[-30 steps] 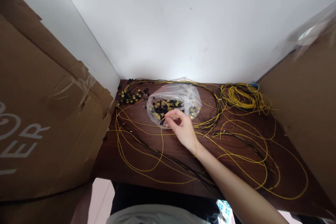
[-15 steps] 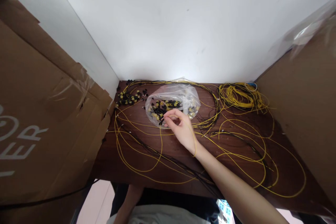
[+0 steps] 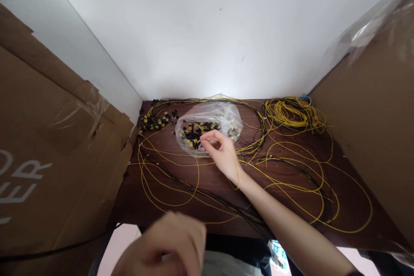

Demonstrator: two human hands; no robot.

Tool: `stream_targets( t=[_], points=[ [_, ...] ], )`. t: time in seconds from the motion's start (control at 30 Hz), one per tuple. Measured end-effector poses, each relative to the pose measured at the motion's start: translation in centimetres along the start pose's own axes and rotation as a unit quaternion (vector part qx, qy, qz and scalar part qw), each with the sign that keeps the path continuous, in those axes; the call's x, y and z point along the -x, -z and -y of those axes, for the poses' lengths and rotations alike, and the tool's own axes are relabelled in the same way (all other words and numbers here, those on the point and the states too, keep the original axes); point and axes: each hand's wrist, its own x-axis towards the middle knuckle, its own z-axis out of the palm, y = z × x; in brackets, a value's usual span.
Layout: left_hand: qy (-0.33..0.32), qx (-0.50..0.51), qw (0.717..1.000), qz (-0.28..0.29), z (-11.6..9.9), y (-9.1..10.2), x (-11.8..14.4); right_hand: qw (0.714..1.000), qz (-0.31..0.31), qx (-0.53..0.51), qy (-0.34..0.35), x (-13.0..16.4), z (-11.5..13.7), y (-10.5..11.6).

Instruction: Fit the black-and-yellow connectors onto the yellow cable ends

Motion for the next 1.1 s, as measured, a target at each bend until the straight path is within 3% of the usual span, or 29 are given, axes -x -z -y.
stream_targets(
  t=[0.03, 0.13, 0.2, 0.27, 0.33, 0.43, 0.5, 0.8, 0.93, 1.1],
  points=[
    [-0.029, 0.024, 0.999, -0.033, -1.0, 1.2, -1.0, 1.000, -0.004, -0.005, 0.001, 0.0, 0.1, 0.1],
    [-0.023, -0.090, 0.962, -0.257, -2.1, 4.0, -4.7, 1.000, -0.026, -0.012, 0.008, -0.3, 0.2, 0.4],
    [-0.009, -0.167, 0.934, -0.314, -1.5, 5.1, -7.3, 0.998, -0.049, -0.015, 0.019, -0.5, 0.3, 0.7],
    [0.012, -0.217, 0.923, -0.317, -0.4, 5.7, -9.5, 0.997, -0.069, -0.021, 0.032, -0.8, 0.1, 1.0],
    [0.031, -0.247, 0.930, -0.271, 0.8, 6.0, -11.3, 0.995, -0.085, -0.032, 0.045, -1.1, -0.1, 1.2],
    [0.037, -0.221, 0.954, -0.199, 2.2, 6.1, -13.1, 0.990, -0.106, -0.064, 0.062, -1.4, -0.2, 1.5],
    [0.029, -0.200, 0.962, -0.185, 3.0, 6.0, -13.8, 0.987, -0.117, -0.089, 0.059, -1.6, -0.2, 1.6],
    [-0.051, -0.186, 0.941, -0.279, 4.7, 5.0, -13.8, 0.985, -0.104, -0.140, 0.013, -2.1, -0.4, 2.3],
    [-0.054, -0.180, 0.938, -0.293, 4.7, 5.1, -13.5, 0.986, -0.088, -0.142, 0.009, -2.1, -0.5, 2.4],
    [-0.020, -0.071, 0.955, -0.287, 5.3, 5.4, -13.5, 0.982, -0.085, -0.170, -0.007, -2.2, -0.3, 2.1]
  ],
)
